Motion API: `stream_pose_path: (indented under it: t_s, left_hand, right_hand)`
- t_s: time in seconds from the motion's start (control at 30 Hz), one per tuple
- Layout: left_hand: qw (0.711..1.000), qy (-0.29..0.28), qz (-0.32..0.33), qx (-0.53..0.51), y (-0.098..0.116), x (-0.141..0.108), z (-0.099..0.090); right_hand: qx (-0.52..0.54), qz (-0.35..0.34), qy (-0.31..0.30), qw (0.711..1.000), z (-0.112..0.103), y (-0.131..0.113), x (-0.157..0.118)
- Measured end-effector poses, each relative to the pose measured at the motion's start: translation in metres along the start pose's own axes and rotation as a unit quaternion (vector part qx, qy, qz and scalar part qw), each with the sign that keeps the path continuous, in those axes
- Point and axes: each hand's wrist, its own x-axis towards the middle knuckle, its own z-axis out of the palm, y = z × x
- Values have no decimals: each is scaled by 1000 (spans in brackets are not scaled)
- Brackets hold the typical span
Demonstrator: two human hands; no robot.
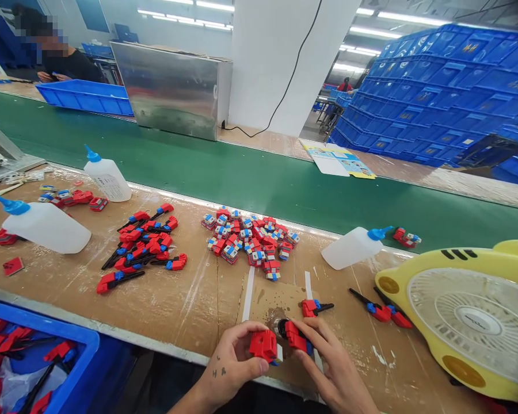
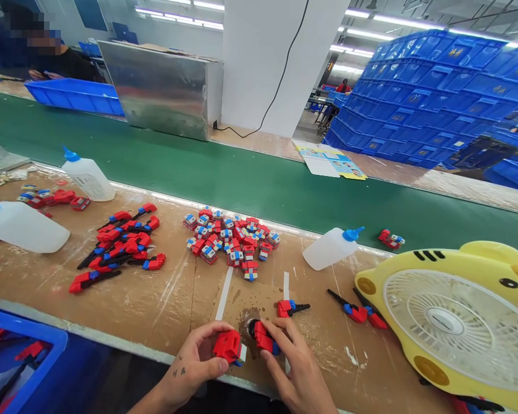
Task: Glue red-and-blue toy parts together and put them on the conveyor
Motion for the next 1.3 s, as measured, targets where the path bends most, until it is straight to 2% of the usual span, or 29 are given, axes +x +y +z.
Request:
stream_pose_path:
  t_s: [0.1, 0.27, 0.33, 0.47, 0.8, 0.93, 1.07, 1.17, 1.3]
  left_hand:
    - [1000, -11, 2, -9, 1, 2, 2]
    - [997, -56, 3, -48, 3, 5, 11]
    - [995, -66, 4, -80, 3, 5, 16]
    - [982, -95, -35, -160, 5, 4, 22]
    - [977, -106, -41, -181, 4, 1, 25]
    - [978, -102, -34, -180, 5, 1, 26]
    - [978, -105, -58, -169, 5, 2, 23]
    - [988, -97, -68, -102, 9, 1, 17]
    - [994, -99, 1, 43, 18, -3, 14]
  right_hand:
    - [90, 1, 20, 996, -7, -2, -1]
    - [250, -42, 41, 966, -16, -11, -7]
    - [275, -41, 38, 960, -17, -19, -10]
    - [290, -38, 22, 956, -17, -33, -12]
    - [218, -75, -15, 973, -13, -26, -12]
    - [122, -102, -7, 987, -20, -36, -9]
    - [79, -140, 5, 987, -24, -46, -8]
    - [44, -169, 10, 985, -18, -45, -7]
    - [-60, -240, 52, 968, -10, -44, -5]
